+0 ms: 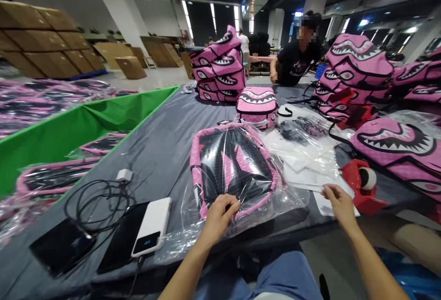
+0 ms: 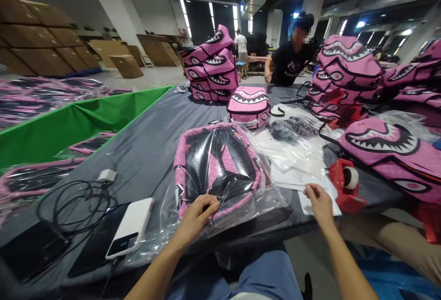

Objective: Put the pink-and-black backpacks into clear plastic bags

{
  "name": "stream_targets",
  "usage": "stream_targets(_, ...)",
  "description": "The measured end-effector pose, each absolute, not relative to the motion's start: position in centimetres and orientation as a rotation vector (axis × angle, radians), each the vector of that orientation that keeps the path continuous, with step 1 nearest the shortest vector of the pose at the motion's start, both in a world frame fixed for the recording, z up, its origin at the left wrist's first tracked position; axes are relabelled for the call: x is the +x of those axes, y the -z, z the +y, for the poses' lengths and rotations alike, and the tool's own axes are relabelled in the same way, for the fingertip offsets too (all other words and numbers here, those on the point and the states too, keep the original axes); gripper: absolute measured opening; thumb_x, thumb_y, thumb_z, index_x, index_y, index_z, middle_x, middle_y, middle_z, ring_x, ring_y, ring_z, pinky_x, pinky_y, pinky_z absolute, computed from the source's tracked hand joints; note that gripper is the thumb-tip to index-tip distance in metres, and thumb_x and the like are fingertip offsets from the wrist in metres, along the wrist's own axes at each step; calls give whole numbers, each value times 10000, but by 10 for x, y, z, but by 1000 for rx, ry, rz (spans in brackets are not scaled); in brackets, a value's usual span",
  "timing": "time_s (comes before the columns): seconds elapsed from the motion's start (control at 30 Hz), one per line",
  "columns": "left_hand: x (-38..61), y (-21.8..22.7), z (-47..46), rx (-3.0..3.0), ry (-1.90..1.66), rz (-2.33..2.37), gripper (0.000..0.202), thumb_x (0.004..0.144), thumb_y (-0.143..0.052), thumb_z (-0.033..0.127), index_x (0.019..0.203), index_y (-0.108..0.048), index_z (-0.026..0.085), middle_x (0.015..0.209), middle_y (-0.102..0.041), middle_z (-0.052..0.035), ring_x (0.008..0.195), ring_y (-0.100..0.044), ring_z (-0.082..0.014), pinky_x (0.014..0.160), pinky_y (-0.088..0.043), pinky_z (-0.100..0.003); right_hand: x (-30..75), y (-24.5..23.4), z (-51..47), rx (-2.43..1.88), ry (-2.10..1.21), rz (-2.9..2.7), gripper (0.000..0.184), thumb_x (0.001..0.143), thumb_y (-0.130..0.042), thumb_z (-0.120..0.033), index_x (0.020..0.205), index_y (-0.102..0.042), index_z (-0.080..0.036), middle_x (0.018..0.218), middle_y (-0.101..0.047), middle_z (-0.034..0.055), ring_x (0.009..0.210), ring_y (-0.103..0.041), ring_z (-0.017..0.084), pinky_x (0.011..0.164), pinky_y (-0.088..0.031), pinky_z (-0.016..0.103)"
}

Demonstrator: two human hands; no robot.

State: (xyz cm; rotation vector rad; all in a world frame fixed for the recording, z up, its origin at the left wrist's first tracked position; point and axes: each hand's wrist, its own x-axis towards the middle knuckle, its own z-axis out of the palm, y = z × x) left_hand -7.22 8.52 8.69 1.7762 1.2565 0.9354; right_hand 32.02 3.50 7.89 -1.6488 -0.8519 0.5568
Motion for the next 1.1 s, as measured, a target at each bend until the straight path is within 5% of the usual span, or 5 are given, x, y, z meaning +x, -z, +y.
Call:
stream_targets(0.2,-80,-74,88,1790,-913,1250,542,806,-526,728,592,-633,243,842,-735,-91,953,-654,-316,877,-495,-411,429,-113,-14,-1901,-3,-681,407,615,-734,-570,771,-710,-195,768,-702,84,723,-597,217,670,-446,328)
stream_targets(0.5,-87,-62,94,1671,-867,1314,677,590,-598,918,625,-707,250,951,-761,-104,1070,-658,-376,1005,-503,-498,462,-92,-14,-1956,-249,-465,463,566,-787,-605,557,-670,-157,520,-619,58,493,-505,162,427,-358,262)
stream_targets(0.77,-87,-62,93,1711,-881,1332,684,608,-582,922,629,-706,250,964,-761,-101,1088,-655,-372,988,-518,-480,476,-96,-15,-1958,-203,-525,377,481,-795,-511,572,-722,-152,600,-686,103,593,-563,202,491,-340,282)
stream_targets(0.97,-84,-70,93,1765,-821,1319,740,626,-504,963,568,-668,244,915,-753,-96,1029,-660,-352,967,-519,-456,477,-95,-6,-1999,-180,-529,322,475,-782,-479,466,-664,-180,443,-598,66,512,-546,207,518,-336,301)
stream_targets(1.1,-83,-72,93,1750,-819,1343,761,594,-495,985,580,-684,248,964,-758,-102,1101,-646,-373,1001,-508,-470,463,-91,-11,-1905,-149,-504,340,517,-744,-513,542,-668,-182,555,-659,82,591,-574,222,545,-371,305)
